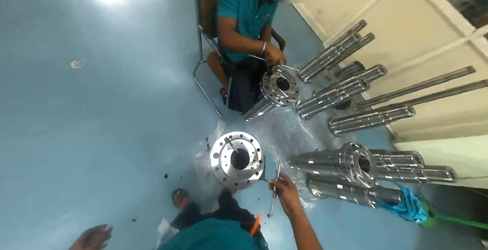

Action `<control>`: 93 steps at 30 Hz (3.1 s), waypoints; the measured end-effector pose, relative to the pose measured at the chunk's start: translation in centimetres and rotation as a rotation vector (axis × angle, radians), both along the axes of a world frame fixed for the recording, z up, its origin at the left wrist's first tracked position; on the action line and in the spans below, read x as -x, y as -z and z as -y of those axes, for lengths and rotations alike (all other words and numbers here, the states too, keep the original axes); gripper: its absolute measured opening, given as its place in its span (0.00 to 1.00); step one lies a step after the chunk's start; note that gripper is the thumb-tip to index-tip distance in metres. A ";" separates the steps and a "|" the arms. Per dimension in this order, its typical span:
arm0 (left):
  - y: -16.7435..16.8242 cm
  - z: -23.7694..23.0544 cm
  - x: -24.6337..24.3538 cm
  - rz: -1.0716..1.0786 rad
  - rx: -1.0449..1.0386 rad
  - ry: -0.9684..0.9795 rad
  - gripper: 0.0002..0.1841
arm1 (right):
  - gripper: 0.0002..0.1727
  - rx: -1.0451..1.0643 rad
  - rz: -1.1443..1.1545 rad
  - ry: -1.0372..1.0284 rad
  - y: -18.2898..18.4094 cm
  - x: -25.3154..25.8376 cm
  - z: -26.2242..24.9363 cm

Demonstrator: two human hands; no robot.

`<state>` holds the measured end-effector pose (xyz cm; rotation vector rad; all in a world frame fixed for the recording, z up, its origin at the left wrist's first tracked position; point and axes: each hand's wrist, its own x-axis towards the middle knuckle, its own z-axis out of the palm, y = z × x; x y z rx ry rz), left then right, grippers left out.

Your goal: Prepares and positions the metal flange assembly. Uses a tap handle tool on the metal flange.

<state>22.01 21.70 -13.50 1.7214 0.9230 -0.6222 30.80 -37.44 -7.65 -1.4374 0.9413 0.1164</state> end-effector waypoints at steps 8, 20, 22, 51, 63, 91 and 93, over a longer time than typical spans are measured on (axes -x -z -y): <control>-0.2 9.5 -3.5 -0.135 0.064 0.331 0.26 | 0.26 -0.127 0.006 0.190 2.0 3.8 4.2; -3.0 13.3 0.4 -0.270 -0.036 0.225 0.25 | 0.23 -0.285 -0.021 0.268 4.3 3.8 10.0; -3.6 13.6 0.1 -0.247 -0.053 0.222 0.24 | 0.23 -0.278 -0.027 0.258 4.4 3.1 10.2; 9.2 7.8 -26.4 -0.099 0.161 0.547 0.17 | 0.21 0.014 -0.020 0.633 -4.6 9.7 -7.3; 15.6 4.6 -16.6 -0.374 0.159 0.394 0.18 | 0.22 0.113 -0.116 0.502 -6.0 8.6 -6.1; 17.0 7.5 -20.5 -0.330 0.206 0.298 0.17 | 0.24 0.166 -0.177 0.429 -7.0 7.3 -7.4; 17.1 7.5 -20.6 -0.324 0.201 0.314 0.17 | 0.24 0.157 -0.157 0.433 -6.7 7.4 -7.3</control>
